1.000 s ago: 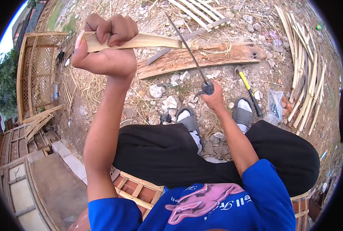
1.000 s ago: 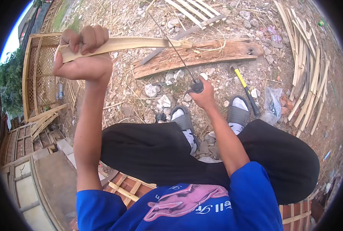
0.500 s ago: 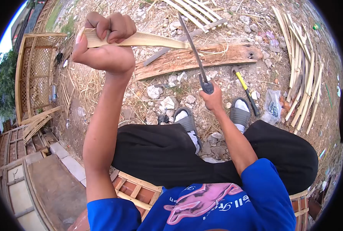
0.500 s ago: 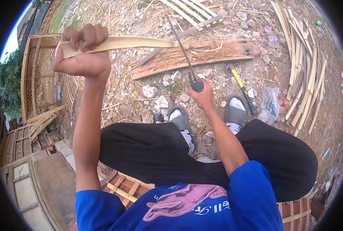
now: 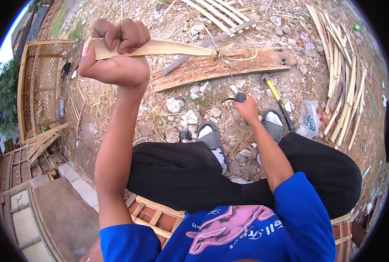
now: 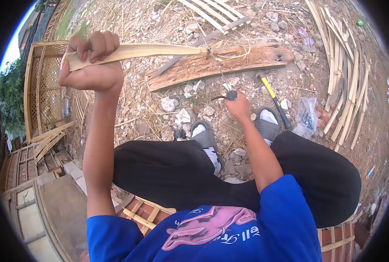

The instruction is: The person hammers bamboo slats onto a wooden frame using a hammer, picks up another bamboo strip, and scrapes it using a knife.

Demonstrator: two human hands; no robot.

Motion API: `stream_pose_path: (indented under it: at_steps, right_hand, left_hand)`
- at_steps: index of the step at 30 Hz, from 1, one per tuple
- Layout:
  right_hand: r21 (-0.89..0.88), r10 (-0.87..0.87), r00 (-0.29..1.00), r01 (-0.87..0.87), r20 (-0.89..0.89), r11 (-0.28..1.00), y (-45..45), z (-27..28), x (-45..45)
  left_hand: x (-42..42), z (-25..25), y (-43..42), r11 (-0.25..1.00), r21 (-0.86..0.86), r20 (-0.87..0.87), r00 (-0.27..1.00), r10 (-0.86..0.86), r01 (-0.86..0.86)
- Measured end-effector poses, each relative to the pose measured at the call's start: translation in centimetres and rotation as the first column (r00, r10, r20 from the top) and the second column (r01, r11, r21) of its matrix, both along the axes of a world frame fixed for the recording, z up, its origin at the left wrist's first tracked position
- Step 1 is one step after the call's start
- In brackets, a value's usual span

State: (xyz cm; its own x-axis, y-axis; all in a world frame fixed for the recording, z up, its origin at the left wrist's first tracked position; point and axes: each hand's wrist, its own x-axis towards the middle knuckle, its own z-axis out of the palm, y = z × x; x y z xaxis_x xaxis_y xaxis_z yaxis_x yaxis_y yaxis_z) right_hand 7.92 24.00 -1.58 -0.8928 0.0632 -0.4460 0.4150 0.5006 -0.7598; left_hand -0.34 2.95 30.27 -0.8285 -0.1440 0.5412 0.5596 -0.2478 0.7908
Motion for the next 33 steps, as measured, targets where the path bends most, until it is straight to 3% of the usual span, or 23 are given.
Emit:
stream_pose_path:
  at_steps: [1,3,4,6,7,11,15,16,19,22,25,29,33]
  right_hand:
    - [-0.22,-0.057,0.985,0.092,0.163,0.971,-0.1,-0.3,-0.5]
    - [-0.552,-0.027,0.86,0.35,0.509,0.757,-0.6,-1.4,0.1]
    - [-0.562,-0.068,0.875,0.366,0.48,0.742,-1.1,0.2,0.4]
    - [-0.382,-0.171,0.985,0.161,0.007,0.91,-2.8,1.6,1.7]
    - [-0.247,-0.158,0.958,0.097,-0.241,0.964,-3.5,2.3,2.2]
    - [-0.393,-0.148,0.853,-0.072,-0.501,0.917,-4.6,5.9,1.2]
    - [-0.316,-0.08,0.913,-0.055,-0.4,0.947,-3.7,2.6,1.9]
    - [-0.223,-0.066,0.965,0.008,-0.254,0.975,-3.0,1.6,2.5]
    - [-0.046,-0.103,0.989,0.098,-0.104,0.994,-1.0,-4.4,3.3]
    - [-0.087,-0.052,0.993,0.061,0.107,0.994,0.3,-4.4,2.6]
    - [-0.243,-0.115,0.975,0.16,0.188,0.957,-0.1,-4.2,2.7]
    - [-0.208,-0.18,0.981,0.191,0.074,0.959,-1.9,0.5,2.8]
    - [-0.29,-0.104,0.987,0.065,-0.121,0.955,-4.0,3.4,1.5]
  left_hand:
    - [-0.2,0.1,-0.1,1.0,0.008,0.005,1.0,0.005,-0.005]
    - [-0.2,0.1,0.1,1.0,-0.004,0.011,1.0,0.02,-0.02]
    - [-0.3,0.2,0.3,1.0,-0.007,0.01,1.0,0.019,-0.019]
    - [-0.4,0.2,0.5,1.0,0.003,0.011,1.0,0.022,-0.022]
    - [-0.3,0.1,0.3,1.0,0.011,0.012,1.0,0.026,-0.026]
    - [-0.4,0.2,0.1,1.0,0.004,0.006,1.0,0.002,-0.002]
    - [-0.5,0.2,0.1,0.999,-0.002,0.008,0.999,0.037,-0.037]
    - [-0.5,0.2,-0.1,0.999,-0.012,0.011,0.999,0.052,-0.051]
    - [0.0,0.0,-0.3,1.0,-0.001,0.01,1.0,0.019,-0.019]
    - [0.0,-0.1,-0.5,1.0,-0.015,0.005,1.0,0.015,-0.015]
    - [-0.6,0.1,-0.3,1.0,-0.006,0.004,1.0,0.028,-0.028]
    - [-0.5,0.2,-0.4,0.999,-0.013,0.02,0.999,0.042,-0.042]
    - [-0.4,0.1,-0.5,1.0,-0.004,0.024,1.0,0.008,-0.008]
